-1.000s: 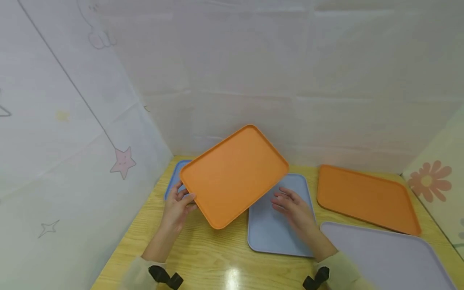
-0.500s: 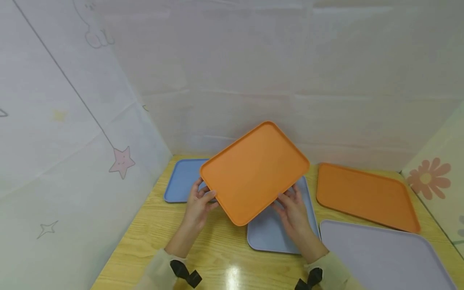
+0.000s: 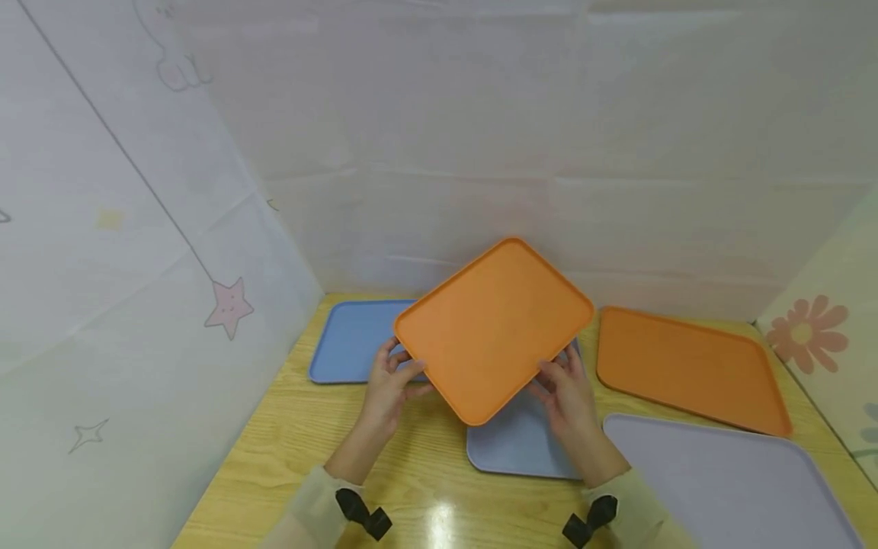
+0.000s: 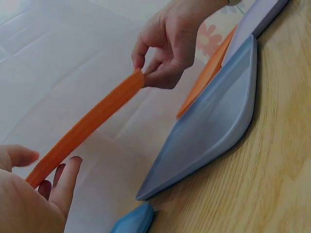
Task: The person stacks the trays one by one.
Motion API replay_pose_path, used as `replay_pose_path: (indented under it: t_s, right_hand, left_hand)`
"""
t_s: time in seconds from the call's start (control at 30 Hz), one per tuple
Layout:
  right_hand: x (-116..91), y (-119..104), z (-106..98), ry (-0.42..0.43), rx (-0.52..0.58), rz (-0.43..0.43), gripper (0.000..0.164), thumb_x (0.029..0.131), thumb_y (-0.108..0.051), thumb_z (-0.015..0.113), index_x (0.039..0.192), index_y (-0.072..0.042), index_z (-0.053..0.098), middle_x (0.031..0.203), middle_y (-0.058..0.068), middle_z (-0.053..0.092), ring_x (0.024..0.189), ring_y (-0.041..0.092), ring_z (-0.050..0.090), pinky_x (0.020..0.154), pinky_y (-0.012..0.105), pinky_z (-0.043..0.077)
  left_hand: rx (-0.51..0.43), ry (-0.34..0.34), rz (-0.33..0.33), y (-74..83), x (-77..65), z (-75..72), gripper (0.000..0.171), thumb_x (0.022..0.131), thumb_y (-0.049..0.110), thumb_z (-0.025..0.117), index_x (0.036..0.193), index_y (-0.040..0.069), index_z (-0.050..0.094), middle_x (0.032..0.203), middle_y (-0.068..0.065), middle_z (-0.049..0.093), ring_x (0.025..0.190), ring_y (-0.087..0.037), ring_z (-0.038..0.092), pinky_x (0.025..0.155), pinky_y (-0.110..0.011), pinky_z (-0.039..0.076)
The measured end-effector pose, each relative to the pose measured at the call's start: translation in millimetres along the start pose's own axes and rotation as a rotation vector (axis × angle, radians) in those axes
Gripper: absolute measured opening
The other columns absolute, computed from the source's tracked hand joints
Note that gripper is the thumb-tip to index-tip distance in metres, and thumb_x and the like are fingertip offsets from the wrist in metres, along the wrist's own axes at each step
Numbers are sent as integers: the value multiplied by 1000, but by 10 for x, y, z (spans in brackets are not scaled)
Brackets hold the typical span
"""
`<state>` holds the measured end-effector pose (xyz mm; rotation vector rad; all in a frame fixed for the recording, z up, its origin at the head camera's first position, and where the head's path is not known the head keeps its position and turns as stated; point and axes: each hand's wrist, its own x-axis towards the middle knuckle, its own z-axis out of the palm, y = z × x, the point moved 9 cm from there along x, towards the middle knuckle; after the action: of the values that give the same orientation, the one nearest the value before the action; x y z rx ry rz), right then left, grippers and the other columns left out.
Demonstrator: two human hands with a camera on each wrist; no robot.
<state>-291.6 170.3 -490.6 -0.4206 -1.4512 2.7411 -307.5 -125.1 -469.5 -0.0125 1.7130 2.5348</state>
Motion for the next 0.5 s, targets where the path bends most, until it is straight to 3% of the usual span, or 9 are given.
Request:
replay_pose_path:
  t_s: [0.17, 0.27, 0.37, 0.5]
  right_hand:
    - [25, -92, -92, -51, -21, 42, 74, 100, 3, 50, 161, -31, 25, 109, -5, 60, 88, 14, 64, 72, 29, 60]
    - [39, -135, -136, -112, -51, 64, 74, 100, 5, 50, 161, -29, 25, 105, -6, 61, 88, 15, 65, 70, 28, 60]
    - [33, -170, -167, -180, -101, 81, 75, 99, 5, 49, 162, -25, 21, 103, -7, 61, 86, 14, 65, 69, 27, 59]
    - [6, -221, -200, -256, -172, 104, 79, 99, 4, 49, 165, -19, 11, 111, -7, 60, 90, 15, 65, 75, 29, 60]
  left_hand:
    - [22, -20, -72, -18, 59, -14, 55, 101, 25, 61, 148, 16, 35, 126, -12, 54, 95, -24, 65, 79, -48, 62]
    - [53, -51, -118, 7, 133, -57, 52, 103, 30, 55, 149, 14, 35, 133, -11, 50, 93, -20, 66, 77, -44, 62]
    - [146, -116, -146, 44, 240, -103, 54, 104, 36, 50, 151, 13, 35, 139, -12, 43, 97, -18, 65, 75, -37, 60]
    - [299, -199, -171, 65, 357, -114, 59, 103, 45, 51, 151, 14, 40, 138, -14, 45, 107, -21, 61, 79, -35, 57]
